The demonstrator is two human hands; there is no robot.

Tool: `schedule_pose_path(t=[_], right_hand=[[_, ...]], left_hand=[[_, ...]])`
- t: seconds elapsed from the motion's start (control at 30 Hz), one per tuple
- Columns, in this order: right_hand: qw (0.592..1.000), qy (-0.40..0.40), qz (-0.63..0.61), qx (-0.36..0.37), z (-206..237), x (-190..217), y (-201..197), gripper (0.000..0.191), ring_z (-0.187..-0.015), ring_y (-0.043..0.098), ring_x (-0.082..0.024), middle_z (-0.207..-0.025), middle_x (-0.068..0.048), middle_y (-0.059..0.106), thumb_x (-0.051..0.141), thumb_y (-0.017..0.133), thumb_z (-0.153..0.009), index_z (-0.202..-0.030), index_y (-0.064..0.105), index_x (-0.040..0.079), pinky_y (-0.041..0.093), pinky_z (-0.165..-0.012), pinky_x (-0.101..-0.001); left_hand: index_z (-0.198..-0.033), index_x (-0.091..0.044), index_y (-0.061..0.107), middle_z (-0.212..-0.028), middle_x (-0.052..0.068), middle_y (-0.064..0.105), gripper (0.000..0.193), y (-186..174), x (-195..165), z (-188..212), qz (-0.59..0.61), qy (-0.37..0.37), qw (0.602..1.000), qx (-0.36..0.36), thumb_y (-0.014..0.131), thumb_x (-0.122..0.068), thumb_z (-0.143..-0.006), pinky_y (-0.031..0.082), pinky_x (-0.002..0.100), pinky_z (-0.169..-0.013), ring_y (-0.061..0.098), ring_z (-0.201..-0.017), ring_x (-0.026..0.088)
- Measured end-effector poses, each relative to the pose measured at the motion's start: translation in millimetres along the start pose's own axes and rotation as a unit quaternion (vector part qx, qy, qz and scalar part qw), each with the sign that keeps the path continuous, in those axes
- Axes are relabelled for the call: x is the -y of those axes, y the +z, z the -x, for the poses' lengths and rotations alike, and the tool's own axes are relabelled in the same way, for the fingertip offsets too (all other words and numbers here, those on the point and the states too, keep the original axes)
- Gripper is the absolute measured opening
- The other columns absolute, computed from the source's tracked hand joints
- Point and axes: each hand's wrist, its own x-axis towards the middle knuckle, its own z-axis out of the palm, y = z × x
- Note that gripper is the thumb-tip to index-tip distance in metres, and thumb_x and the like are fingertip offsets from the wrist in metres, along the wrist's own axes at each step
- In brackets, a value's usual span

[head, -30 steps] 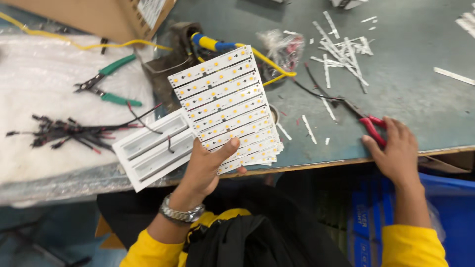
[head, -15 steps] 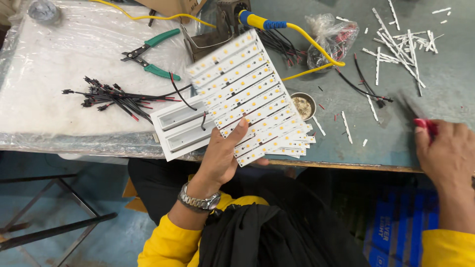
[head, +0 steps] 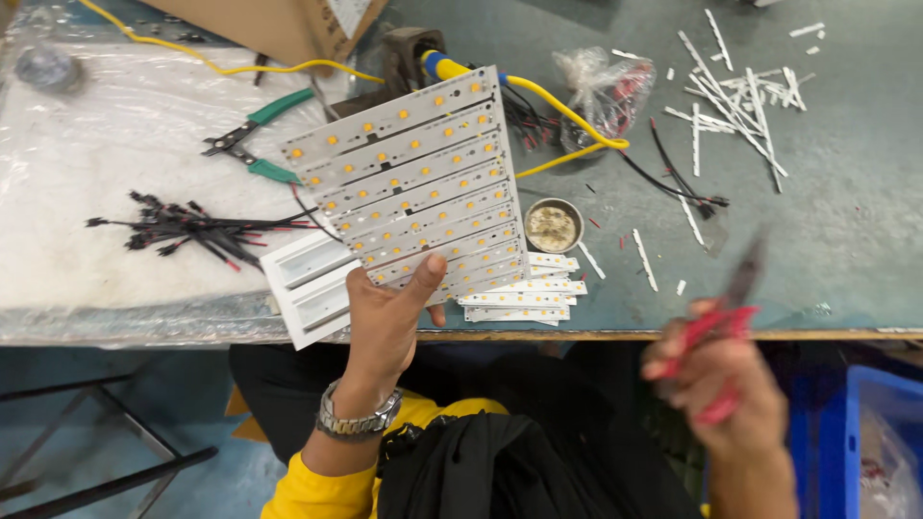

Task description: The person cuts LED strips from a larger panel using shears, then solders wires to the LED strips and places them into white light fixture housings. The person handles multiple LED strips and wires, using a soldering iron and shears throughout.

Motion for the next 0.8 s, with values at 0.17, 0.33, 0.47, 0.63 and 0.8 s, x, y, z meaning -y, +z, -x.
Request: schedule_pose_path(t=[0.17,0.33,0.47,0.63,0.8], right_hand=[[0.982,0.167,0.054,0.063,3.5,-23.4,46.8,0.064,-0.127,0.061,-0.052,-0.114,-0.02,0.057,-0.014,0.054,-0.073,-0.133,0.046,0.007,0.059,-0.079,-0.0595],[0.98,0.141,0.107,0.09,2.3,-18.2,71.8,0.081,-0.144,0.044,-0.038,-0.139,-0.017,0.051,-0.012,0.048,-0.066,-0.144,0.041,0.007,0.054,-0.106,-0.0599],[0.962,0.154,0.218,0.051,4.8,-15.0,82.3,0.091,-0.144,0.045,-0.03,-0.146,-0.017,0.05,-0.011,0.047,-0.064,-0.152,0.035,0.008,0.052,-0.108,-0.0544],[0.929,0.188,0.318,0.02,8.1,-17.6,91.8,0.092,-0.143,0.045,-0.023,-0.145,-0.01,0.05,-0.011,0.046,-0.066,-0.155,0.032,0.011,0.054,-0.105,-0.048],[0.903,0.189,0.385,0.015,5.0,-11.9,100.3,0.089,-0.139,0.05,-0.023,-0.14,-0.009,0.053,-0.008,0.049,-0.068,-0.153,0.034,0.011,0.058,-0.099,-0.044]], left_hand=[[-0.115,0.008,0.065,-0.099,0.014,0.075,0.035,10.1,2.4,9.0,-0.001,-0.029,0.999,0.039,0.075,-0.018,-0.092,0.056,0.029,-0.042,0.071,-0.07,0.018],[-0.112,0.012,0.065,-0.097,0.018,0.075,0.035,19.4,2.5,10.8,0.028,-0.053,0.996,0.069,0.073,-0.018,-0.094,0.056,0.03,-0.039,0.072,-0.067,0.02],[-0.112,0.01,0.064,-0.093,0.016,0.074,0.034,35.0,9.5,9.6,0.062,-0.065,0.994,0.064,0.073,-0.018,-0.094,0.051,0.028,-0.035,0.071,-0.064,0.018],[-0.108,0.009,0.067,-0.089,0.015,0.074,0.03,49.4,21.6,13.7,0.046,-0.102,0.992,0.057,0.074,-0.016,-0.092,0.047,0.026,-0.035,0.067,-0.058,0.015],[-0.107,0.008,0.069,-0.089,0.013,0.074,0.029,49.0,26.0,18.0,0.037,-0.097,0.993,0.058,0.075,-0.016,-0.092,0.047,0.025,-0.036,0.066,-0.058,0.013]])
